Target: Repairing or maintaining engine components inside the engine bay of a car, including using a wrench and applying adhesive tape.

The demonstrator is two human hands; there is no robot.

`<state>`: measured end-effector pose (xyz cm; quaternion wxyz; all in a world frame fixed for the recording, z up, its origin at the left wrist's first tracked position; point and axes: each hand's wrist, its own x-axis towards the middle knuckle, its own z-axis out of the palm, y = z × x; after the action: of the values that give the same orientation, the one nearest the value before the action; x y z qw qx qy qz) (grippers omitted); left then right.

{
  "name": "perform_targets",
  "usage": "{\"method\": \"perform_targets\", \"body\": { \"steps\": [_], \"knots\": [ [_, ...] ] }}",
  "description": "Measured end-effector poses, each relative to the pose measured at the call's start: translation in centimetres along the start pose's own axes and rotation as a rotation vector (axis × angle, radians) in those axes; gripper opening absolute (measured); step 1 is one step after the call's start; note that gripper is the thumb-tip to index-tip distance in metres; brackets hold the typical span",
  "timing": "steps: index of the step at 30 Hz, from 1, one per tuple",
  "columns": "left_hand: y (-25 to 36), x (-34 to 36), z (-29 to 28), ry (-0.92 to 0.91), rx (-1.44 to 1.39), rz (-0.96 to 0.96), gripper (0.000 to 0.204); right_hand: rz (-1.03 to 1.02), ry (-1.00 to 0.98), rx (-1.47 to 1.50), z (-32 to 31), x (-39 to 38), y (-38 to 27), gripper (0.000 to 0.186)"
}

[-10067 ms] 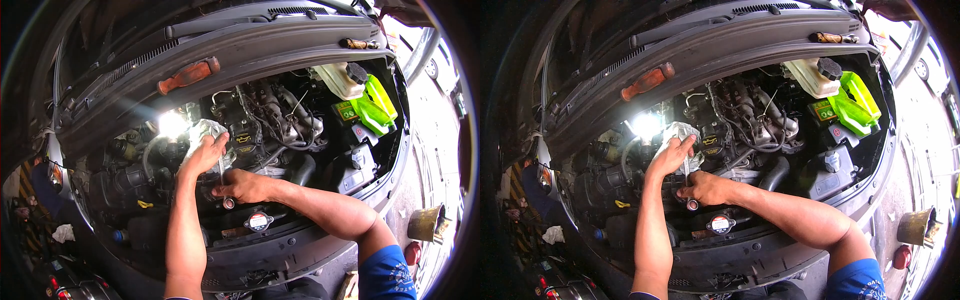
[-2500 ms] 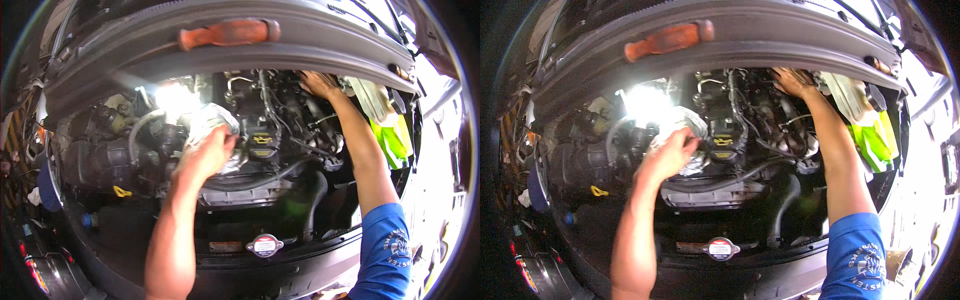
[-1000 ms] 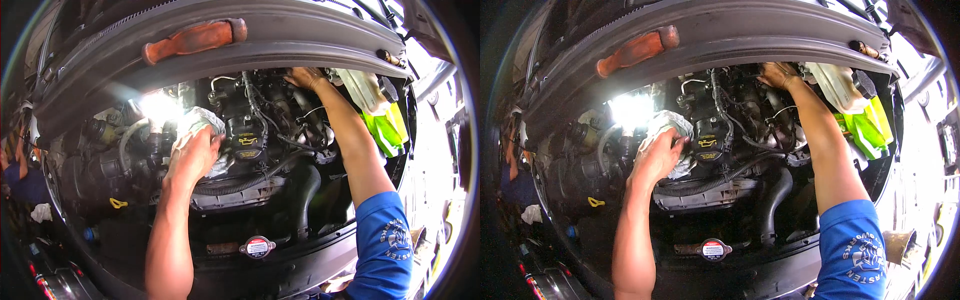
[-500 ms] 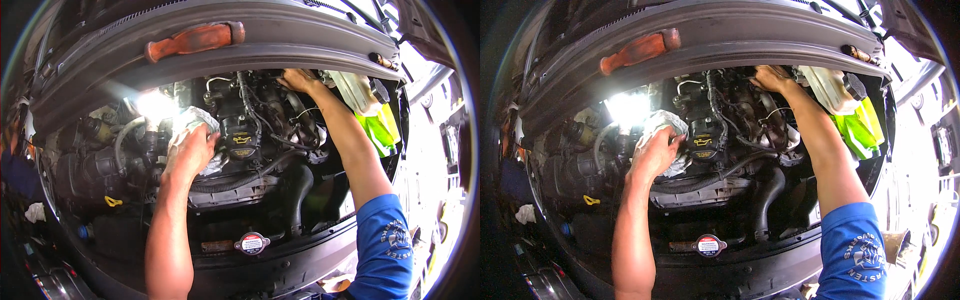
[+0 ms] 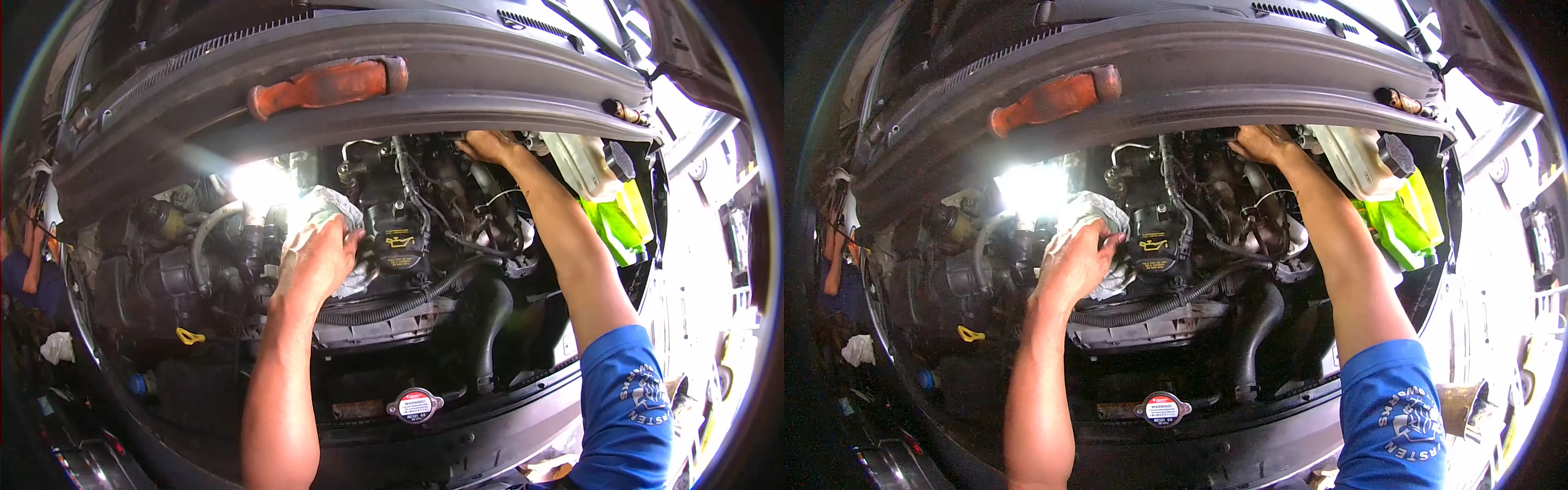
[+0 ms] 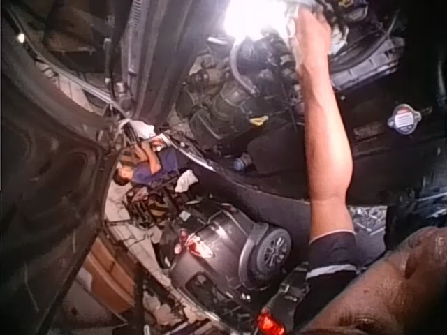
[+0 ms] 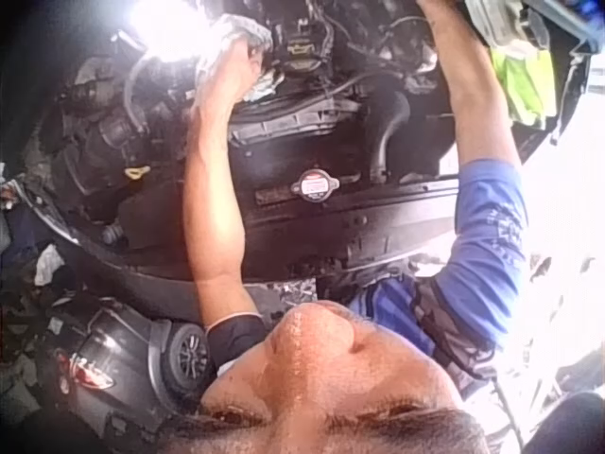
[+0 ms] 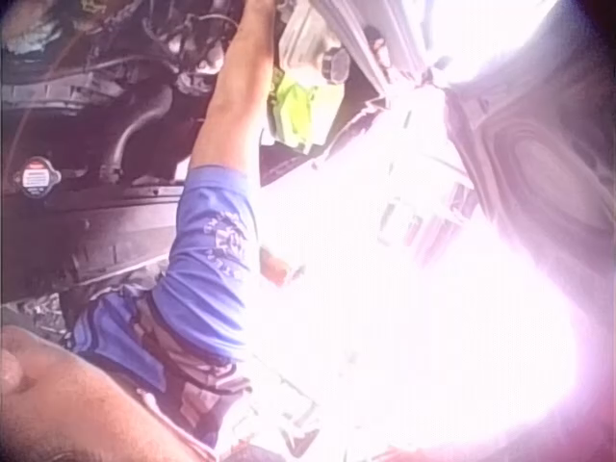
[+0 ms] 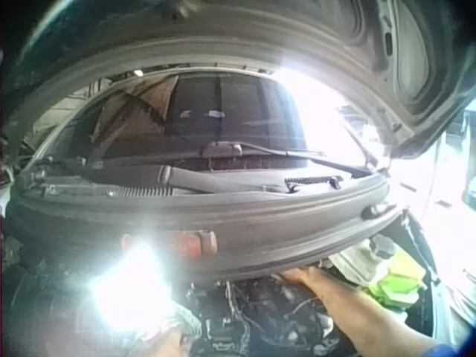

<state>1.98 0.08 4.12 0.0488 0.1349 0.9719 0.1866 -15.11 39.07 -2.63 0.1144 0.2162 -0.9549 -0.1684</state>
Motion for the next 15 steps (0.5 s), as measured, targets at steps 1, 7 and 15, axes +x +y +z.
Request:
{"method": "perform_targets", "body": {
  "steps": [1, 7, 15],
  "knots": [
    [-0.2, 0.0, 0.0, 0.003, 0.000, -0.001, 0.033, -0.001, 0.003, -0.001, 0.3, 0.2, 0.0, 0.052],
    [0.5, 0.1, -0.4, -0.014, -0.023, 0.006, 0.033, -0.032, 0.045, -0.068, 3.0, 0.0, 1.5, 0.051],
    [0.3, 0.0, 0.2, 0.000, -0.011, 0.001, 0.032, -0.020, -0.161, -0.215, 0.1, 0.4, -0.2, 0.045]
  ]
}}
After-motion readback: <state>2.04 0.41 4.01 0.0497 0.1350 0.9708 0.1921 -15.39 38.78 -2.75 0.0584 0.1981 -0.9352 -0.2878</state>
